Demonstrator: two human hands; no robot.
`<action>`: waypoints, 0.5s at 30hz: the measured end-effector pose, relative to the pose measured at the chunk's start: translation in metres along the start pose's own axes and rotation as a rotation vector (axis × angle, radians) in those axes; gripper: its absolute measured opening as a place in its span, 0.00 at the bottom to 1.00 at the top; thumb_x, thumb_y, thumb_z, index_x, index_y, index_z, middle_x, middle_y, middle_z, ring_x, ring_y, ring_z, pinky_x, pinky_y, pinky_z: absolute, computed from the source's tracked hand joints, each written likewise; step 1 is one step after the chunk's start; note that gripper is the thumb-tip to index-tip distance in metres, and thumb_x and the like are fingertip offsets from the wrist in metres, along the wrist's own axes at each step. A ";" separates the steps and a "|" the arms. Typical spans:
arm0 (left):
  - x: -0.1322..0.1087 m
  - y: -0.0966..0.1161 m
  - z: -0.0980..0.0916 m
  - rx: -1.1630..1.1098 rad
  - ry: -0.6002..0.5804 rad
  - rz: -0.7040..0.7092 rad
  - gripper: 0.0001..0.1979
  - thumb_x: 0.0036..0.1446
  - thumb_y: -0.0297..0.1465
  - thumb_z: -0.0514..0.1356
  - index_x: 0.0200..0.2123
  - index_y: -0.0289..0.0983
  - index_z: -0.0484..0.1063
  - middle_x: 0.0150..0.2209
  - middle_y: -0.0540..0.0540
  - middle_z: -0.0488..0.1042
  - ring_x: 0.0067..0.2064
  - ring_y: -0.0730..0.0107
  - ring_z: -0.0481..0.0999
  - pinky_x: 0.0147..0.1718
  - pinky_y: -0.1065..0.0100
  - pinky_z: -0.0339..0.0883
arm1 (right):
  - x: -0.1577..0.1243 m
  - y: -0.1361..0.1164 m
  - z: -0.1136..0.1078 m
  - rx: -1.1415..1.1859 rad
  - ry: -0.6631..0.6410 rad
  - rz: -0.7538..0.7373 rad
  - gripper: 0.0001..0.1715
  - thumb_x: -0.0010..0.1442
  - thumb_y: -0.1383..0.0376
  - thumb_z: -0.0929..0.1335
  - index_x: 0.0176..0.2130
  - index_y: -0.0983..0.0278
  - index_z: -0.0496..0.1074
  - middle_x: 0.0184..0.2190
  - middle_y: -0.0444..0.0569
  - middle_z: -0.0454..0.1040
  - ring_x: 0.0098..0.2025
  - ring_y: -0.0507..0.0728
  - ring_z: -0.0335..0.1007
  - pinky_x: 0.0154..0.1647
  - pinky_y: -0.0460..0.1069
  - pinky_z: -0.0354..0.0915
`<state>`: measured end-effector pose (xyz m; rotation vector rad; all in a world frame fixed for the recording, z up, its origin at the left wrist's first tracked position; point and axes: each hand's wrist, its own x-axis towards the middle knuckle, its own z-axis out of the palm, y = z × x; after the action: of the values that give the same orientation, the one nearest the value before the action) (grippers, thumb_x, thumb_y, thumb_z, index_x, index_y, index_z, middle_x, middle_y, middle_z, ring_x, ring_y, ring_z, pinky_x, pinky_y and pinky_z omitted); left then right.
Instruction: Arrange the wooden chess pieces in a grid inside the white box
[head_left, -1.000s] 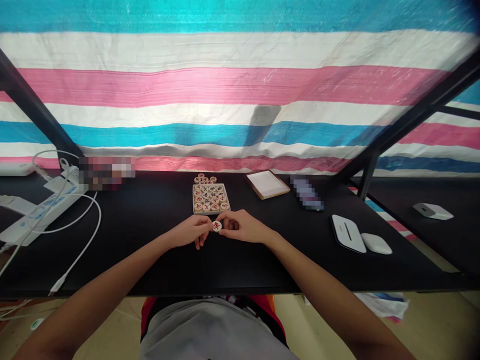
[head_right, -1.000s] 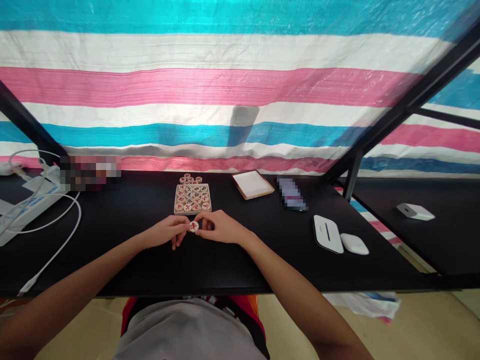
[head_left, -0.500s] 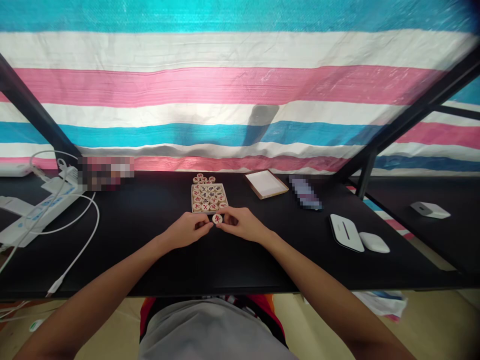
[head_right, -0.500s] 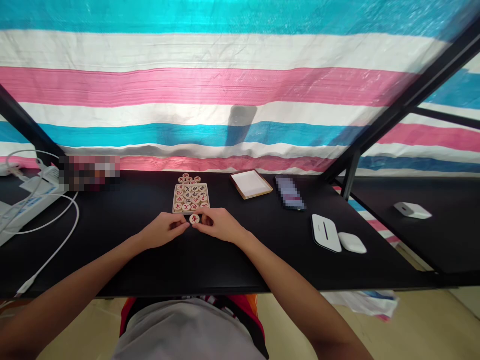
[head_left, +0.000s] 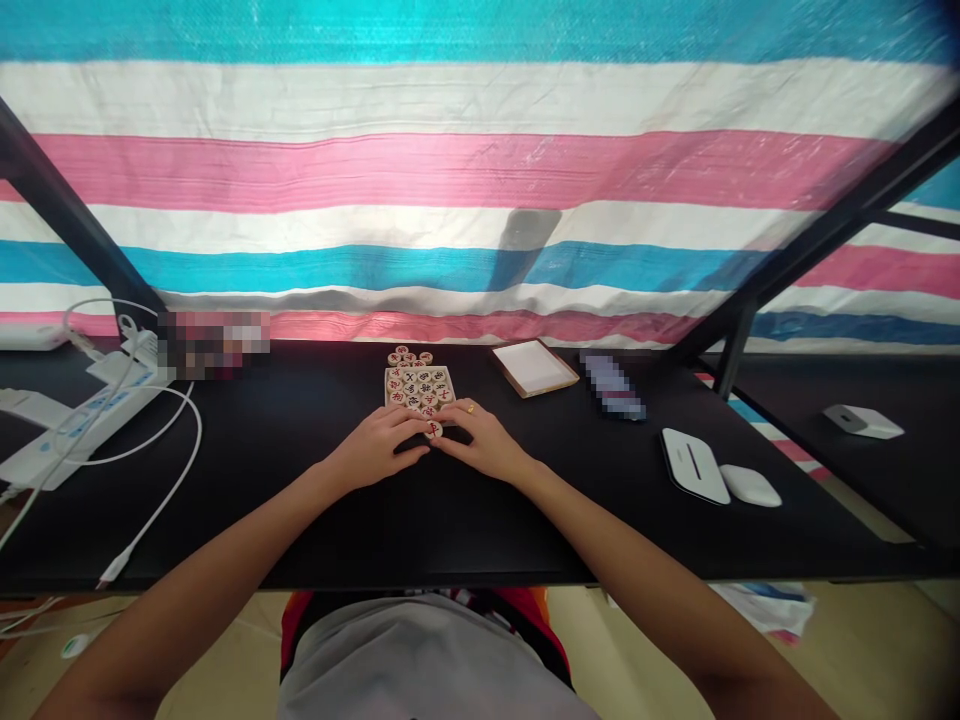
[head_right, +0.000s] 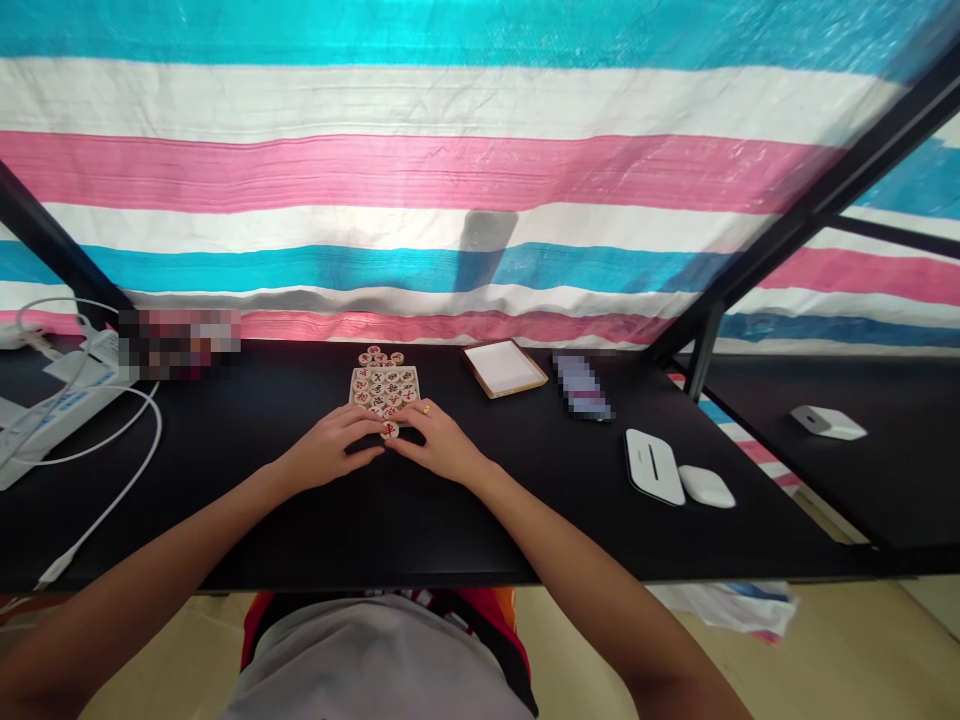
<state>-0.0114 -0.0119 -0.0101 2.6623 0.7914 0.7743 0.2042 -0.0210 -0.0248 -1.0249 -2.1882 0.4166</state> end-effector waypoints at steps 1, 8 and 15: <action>0.000 0.000 0.001 -0.016 0.000 -0.003 0.10 0.60 0.33 0.56 0.44 0.40 0.71 0.45 0.44 0.74 0.48 0.64 0.70 0.51 0.60 0.62 | 0.000 0.000 0.000 0.005 -0.009 -0.007 0.15 0.59 0.57 0.67 0.45 0.59 0.71 0.40 0.51 0.72 0.46 0.58 0.67 0.49 0.55 0.65; 0.002 -0.003 0.001 -0.062 0.002 -0.014 0.09 0.61 0.36 0.56 0.40 0.39 0.73 0.40 0.45 0.76 0.44 0.66 0.73 0.47 0.65 0.63 | 0.000 0.001 0.001 0.090 -0.022 0.003 0.16 0.57 0.57 0.69 0.44 0.60 0.74 0.40 0.49 0.74 0.45 0.57 0.68 0.49 0.52 0.65; 0.004 -0.007 0.003 -0.058 0.065 -0.052 0.07 0.60 0.34 0.57 0.39 0.40 0.73 0.40 0.47 0.77 0.43 0.67 0.73 0.47 0.65 0.61 | 0.001 -0.002 -0.003 0.096 -0.040 0.044 0.17 0.59 0.57 0.67 0.48 0.59 0.72 0.40 0.50 0.74 0.44 0.57 0.69 0.47 0.53 0.66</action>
<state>-0.0095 -0.0043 -0.0137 2.5671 0.8375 0.8607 0.2043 -0.0214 -0.0210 -1.0214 -2.1620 0.5614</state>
